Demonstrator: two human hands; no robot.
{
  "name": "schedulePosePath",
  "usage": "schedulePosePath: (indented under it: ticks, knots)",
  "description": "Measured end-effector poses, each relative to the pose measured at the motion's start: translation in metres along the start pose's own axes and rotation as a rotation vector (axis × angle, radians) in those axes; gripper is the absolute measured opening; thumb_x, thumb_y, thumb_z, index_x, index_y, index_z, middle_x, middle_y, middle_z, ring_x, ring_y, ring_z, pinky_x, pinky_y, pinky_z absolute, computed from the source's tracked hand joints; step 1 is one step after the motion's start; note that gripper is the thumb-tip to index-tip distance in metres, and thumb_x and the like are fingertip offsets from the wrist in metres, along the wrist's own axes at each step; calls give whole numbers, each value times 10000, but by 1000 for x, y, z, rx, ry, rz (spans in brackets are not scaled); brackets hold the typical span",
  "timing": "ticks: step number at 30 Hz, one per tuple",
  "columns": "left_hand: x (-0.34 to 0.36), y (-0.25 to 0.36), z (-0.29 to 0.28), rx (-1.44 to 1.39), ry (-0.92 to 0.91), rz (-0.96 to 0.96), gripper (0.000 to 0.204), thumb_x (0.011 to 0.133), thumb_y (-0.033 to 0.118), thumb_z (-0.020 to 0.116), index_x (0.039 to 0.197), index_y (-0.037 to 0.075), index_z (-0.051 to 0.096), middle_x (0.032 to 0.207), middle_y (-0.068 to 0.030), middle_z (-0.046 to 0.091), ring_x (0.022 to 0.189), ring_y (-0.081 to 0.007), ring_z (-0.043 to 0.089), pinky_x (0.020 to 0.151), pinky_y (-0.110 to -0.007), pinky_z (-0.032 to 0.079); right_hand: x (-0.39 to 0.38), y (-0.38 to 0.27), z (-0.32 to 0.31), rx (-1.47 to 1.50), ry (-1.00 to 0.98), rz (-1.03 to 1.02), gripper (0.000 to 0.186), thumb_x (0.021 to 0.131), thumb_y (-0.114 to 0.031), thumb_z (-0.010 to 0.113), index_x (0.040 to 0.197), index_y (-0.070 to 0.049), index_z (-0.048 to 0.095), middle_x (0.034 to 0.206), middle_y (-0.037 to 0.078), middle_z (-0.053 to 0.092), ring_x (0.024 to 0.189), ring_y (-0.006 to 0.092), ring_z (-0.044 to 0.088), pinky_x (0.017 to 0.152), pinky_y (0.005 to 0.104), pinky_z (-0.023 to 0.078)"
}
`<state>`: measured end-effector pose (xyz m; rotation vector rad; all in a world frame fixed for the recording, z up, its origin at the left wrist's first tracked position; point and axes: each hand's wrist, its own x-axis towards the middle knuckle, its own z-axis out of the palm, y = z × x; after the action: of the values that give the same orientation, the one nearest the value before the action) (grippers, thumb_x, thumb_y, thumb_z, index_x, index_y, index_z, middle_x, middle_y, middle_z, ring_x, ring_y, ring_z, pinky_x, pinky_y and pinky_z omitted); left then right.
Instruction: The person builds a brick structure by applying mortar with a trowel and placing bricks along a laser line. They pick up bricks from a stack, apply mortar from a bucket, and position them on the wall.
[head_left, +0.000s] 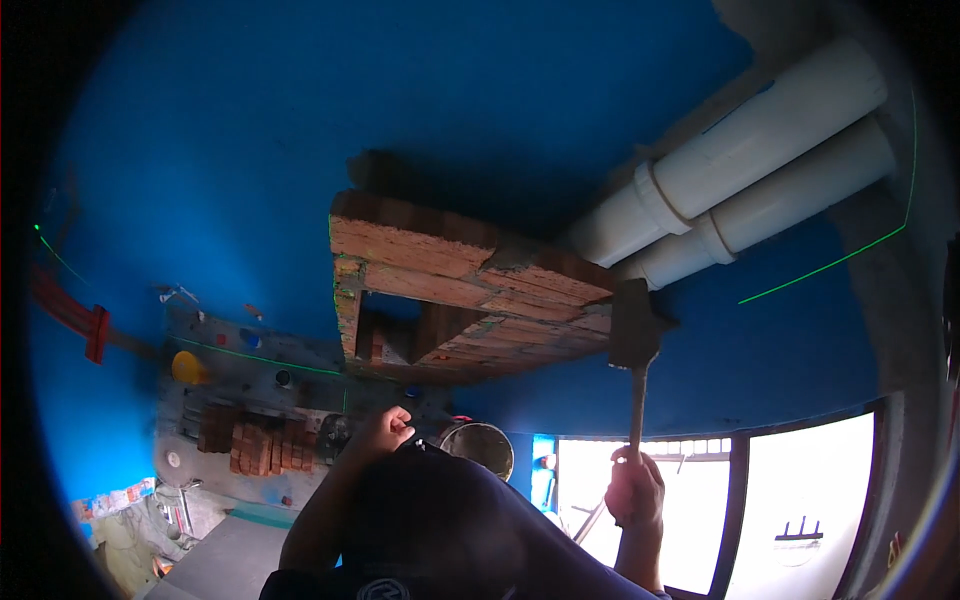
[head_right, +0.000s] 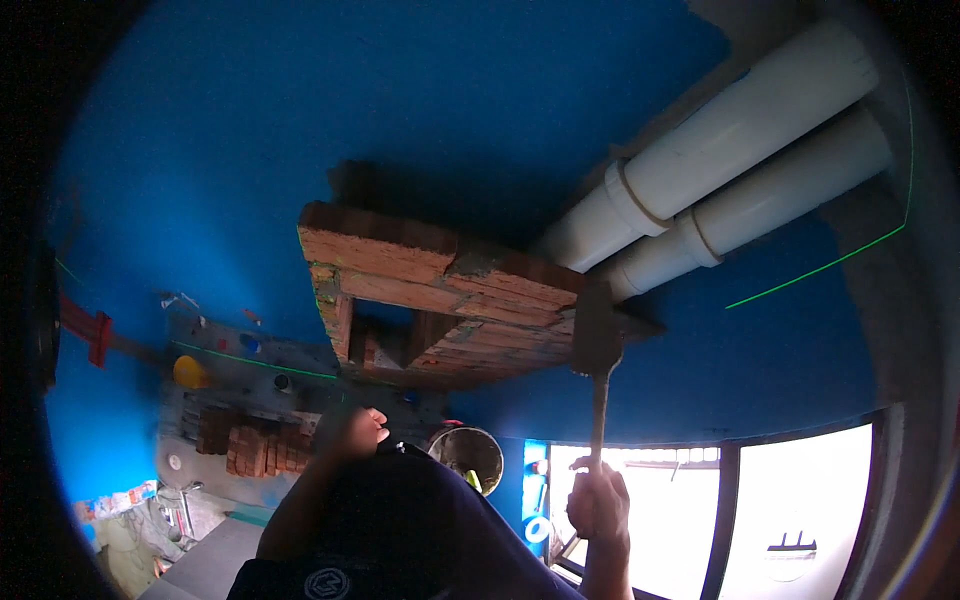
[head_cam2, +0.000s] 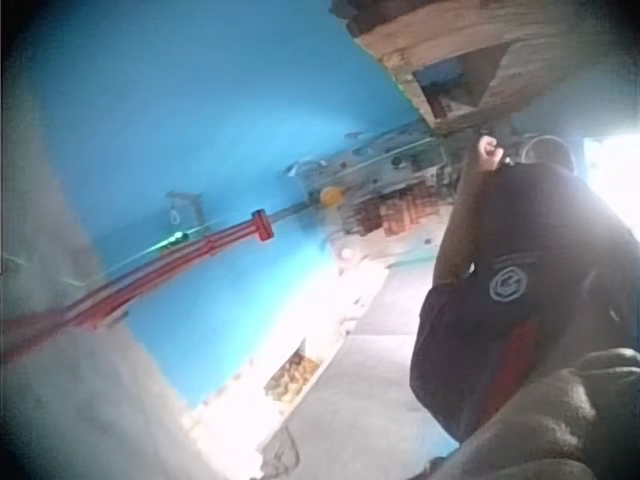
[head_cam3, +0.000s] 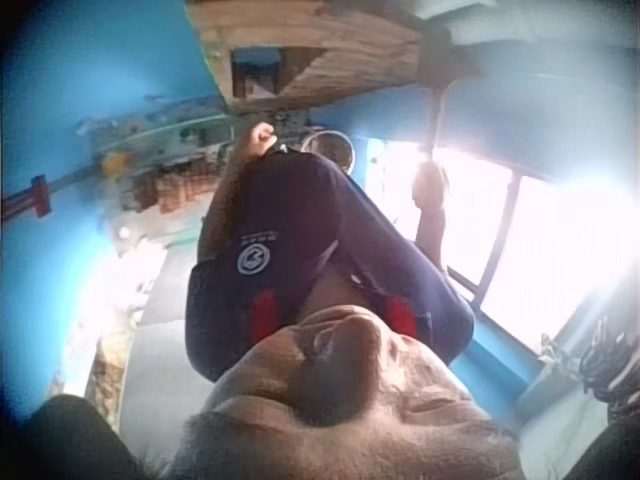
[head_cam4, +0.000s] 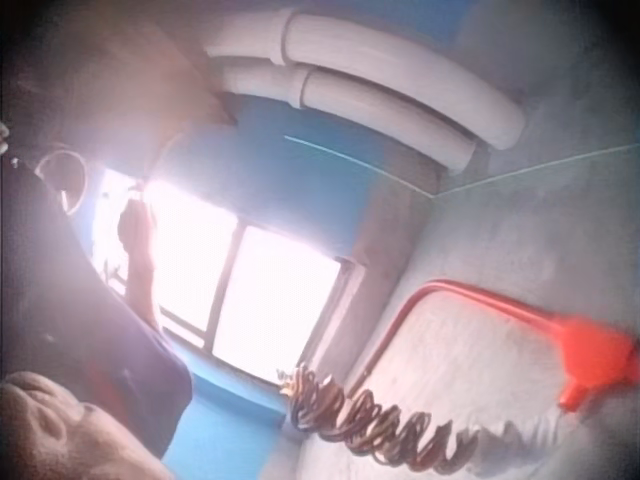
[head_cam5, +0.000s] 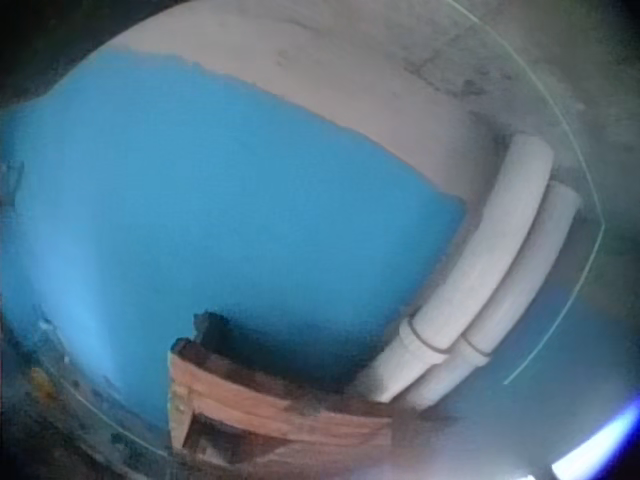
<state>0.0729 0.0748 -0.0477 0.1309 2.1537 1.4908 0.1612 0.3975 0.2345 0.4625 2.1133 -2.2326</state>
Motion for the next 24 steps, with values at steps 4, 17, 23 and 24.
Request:
schedulePosePath:
  ticks: [4,17,23,24]
  knots:
    - [-8,-27,8,-58,38,37,333,833,212,686,1060,-9,585,890,-121,682,827,-202,660,746,-324,513,27,2,-1,-15,78,150,308,1018,-211,359,1049,24,556,521,-26,436,388,65,443,377,228,380]
    - [-16,1,-39,-49,398,168,215,880,218,639,975,26,625,880,-123,688,807,-214,678,692,-334,523,57,46,-27,-1203,-68,-318,295,965,-269,508,1007,5,609,656,4,499,482,64,386,417,208,268]
    - [-8,126,-187,273,885,412,90,875,137,628,935,76,655,884,-88,678,793,-231,662,668,-358,519,61,59,-26,-663,-90,-235,300,961,-270,537,1020,20,586,585,5,479,407,66,356,354,213,248]
    - [-3,142,-211,318,947,541,58,853,96,622,900,84,654,896,-88,677,821,-260,657,690,-386,518,61,51,-13,-955,-197,-394,296,964,-257,531,1019,30,579,595,14,496,404,68,368,343,217,252]
